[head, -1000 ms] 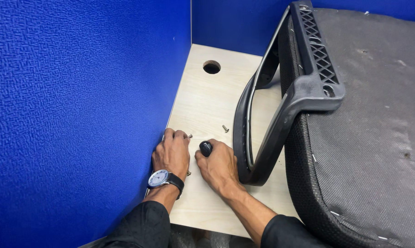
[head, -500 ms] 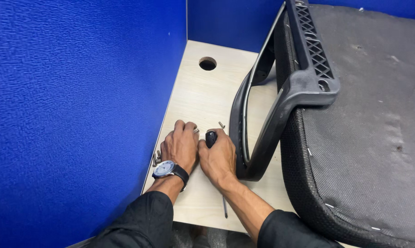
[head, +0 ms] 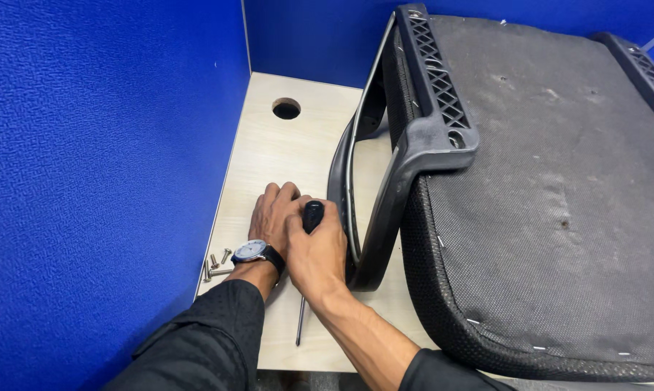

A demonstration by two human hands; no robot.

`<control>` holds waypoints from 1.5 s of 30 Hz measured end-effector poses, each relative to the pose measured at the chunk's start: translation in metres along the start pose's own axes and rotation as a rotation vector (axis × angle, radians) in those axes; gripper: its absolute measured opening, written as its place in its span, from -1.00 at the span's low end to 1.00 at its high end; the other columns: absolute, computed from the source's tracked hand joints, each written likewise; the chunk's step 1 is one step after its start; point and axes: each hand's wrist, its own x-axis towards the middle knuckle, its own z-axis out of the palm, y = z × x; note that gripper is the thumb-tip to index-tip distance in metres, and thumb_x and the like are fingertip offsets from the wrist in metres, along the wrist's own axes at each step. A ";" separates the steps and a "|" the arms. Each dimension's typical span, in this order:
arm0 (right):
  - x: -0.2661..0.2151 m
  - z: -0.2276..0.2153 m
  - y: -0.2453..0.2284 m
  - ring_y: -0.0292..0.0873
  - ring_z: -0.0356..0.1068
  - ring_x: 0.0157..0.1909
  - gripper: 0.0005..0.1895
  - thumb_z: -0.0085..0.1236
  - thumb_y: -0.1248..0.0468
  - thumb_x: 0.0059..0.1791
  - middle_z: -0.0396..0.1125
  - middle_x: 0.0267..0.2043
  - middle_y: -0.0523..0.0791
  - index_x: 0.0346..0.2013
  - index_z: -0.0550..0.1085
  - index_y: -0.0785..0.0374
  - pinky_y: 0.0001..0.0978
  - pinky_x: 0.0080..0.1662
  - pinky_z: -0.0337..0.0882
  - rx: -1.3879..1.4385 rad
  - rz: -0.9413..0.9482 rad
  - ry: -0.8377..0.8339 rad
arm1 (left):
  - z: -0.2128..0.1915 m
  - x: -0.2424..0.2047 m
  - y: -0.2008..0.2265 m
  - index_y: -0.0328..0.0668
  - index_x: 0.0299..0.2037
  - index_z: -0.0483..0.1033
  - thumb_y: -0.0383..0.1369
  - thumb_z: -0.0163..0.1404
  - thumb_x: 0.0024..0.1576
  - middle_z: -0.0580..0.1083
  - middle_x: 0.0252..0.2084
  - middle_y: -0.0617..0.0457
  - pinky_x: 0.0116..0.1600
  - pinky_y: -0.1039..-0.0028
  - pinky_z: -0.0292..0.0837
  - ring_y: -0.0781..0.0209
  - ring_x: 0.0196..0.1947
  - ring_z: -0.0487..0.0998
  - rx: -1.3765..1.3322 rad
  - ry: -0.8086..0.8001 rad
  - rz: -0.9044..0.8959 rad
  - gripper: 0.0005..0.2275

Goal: The person uses a screwdriver to tighten screws into the armrests of an office chair. They secure both the left and right armrests to the chair seat, then flip the chair upright to show the completed assembly.

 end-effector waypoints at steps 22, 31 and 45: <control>0.031 -0.077 -0.109 0.19 0.50 -0.06 -0.52 0.16 0.11 -0.13 0.47 -0.16 0.20 -0.02 0.46 0.35 -0.11 -0.02 0.48 -0.371 -0.370 -0.155 | -0.070 0.031 0.076 -0.29 -0.29 0.61 -0.43 0.06 0.09 0.58 -0.47 -0.01 -0.25 0.33 0.47 0.25 -0.42 0.56 -0.723 0.336 -0.351 -0.89; 0.047 -0.135 -0.169 -0.18 0.47 -0.58 -0.71 0.23 0.13 -0.13 0.45 -0.60 -0.06 -0.50 0.57 0.35 -0.21 -0.43 0.54 -0.589 -0.401 -0.210 | -0.089 0.052 0.117 -0.35 -0.29 0.70 -0.49 0.10 0.08 0.55 -0.48 0.13 -0.35 0.57 0.43 0.41 -0.52 0.46 -1.132 0.277 -0.346 -0.88; 0.103 -0.219 -0.143 -0.39 0.20 -0.67 -0.81 0.32 0.16 -0.07 0.33 -0.66 -0.20 -0.36 0.67 0.23 -0.47 -0.58 0.17 -0.348 -0.413 -0.297 | -0.098 0.094 0.171 -0.36 -0.15 0.68 -0.42 0.11 0.16 0.61 -0.36 0.08 -0.22 0.61 0.50 0.41 -0.39 0.54 -1.323 0.129 -0.164 -0.84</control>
